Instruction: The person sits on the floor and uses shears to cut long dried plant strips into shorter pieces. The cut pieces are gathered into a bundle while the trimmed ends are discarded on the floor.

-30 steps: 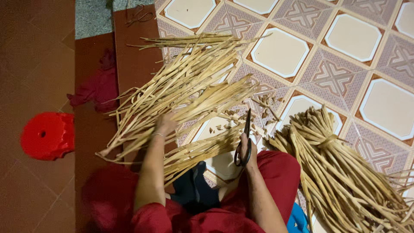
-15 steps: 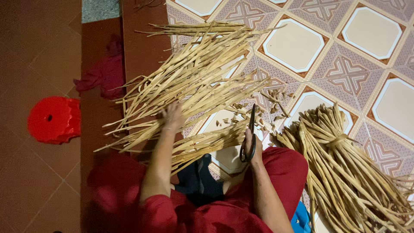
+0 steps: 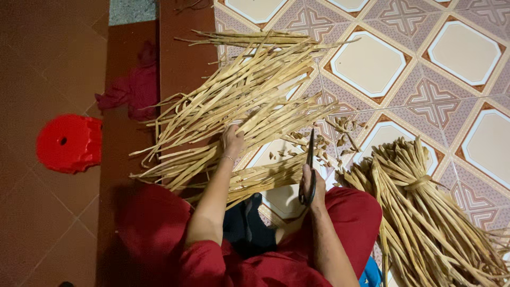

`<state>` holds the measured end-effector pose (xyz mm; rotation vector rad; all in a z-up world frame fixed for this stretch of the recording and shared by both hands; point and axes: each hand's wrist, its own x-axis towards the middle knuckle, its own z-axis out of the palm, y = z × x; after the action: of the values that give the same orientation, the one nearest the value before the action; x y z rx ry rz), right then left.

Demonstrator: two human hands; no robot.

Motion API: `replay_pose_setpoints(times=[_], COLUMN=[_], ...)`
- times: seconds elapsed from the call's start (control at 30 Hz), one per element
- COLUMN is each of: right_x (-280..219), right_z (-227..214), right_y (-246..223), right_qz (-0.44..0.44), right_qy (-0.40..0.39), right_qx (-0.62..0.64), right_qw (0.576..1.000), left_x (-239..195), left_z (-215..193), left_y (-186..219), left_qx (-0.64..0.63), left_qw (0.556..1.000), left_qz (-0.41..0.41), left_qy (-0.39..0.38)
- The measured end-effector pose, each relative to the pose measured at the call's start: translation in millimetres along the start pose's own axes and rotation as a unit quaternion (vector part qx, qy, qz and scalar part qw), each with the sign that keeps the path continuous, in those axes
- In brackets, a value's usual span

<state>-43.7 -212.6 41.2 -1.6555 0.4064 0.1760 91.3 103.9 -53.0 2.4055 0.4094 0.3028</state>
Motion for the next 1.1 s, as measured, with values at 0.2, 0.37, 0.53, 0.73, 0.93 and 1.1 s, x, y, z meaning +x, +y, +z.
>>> replay_pose_setpoints(times=[0.2,0.37,0.53,0.73,0.93,1.1], right_x=[-2.3,-10.3,-14.3,-13.7,-9.6,-18.0], right_z=[0.6,-6.5,-12.2,-15.2,-25.8,-25.5], right_y=[-7.2,-15.4,-12.7,-0.2,8.2,-9.3], right_qz=[-0.034,-0.068,-0.103,-0.138,-0.164,-0.155], right_qy=[-0.044,-0.048,-0.056,-0.013,0.018,0.03], right_qx=[0.118,0.179,0.208,0.194,0.147,0.139], right_qw=[0.991,0.98,0.971,0.971,0.975,0.978], left_x=[-26.6,-81.1,-113.4,-131.7,-136.7,-138.9], left_z=[-43.8,-80.5,-80.7,-76.2,-84.2,-86.5], left_y=[89.2,132.1,132.5,128.1,129.3,139.7], left_qx=[-0.293,-0.389,-0.44,-0.458,-0.432,-0.392], left_qw=[0.924,0.885,0.845,0.821,0.818,0.818], left_qz=[-0.16,-0.085,-0.118,-0.13,-0.149,-0.152], left_qy=[-0.185,-0.242,-0.281,-0.313,-0.349,-0.393])
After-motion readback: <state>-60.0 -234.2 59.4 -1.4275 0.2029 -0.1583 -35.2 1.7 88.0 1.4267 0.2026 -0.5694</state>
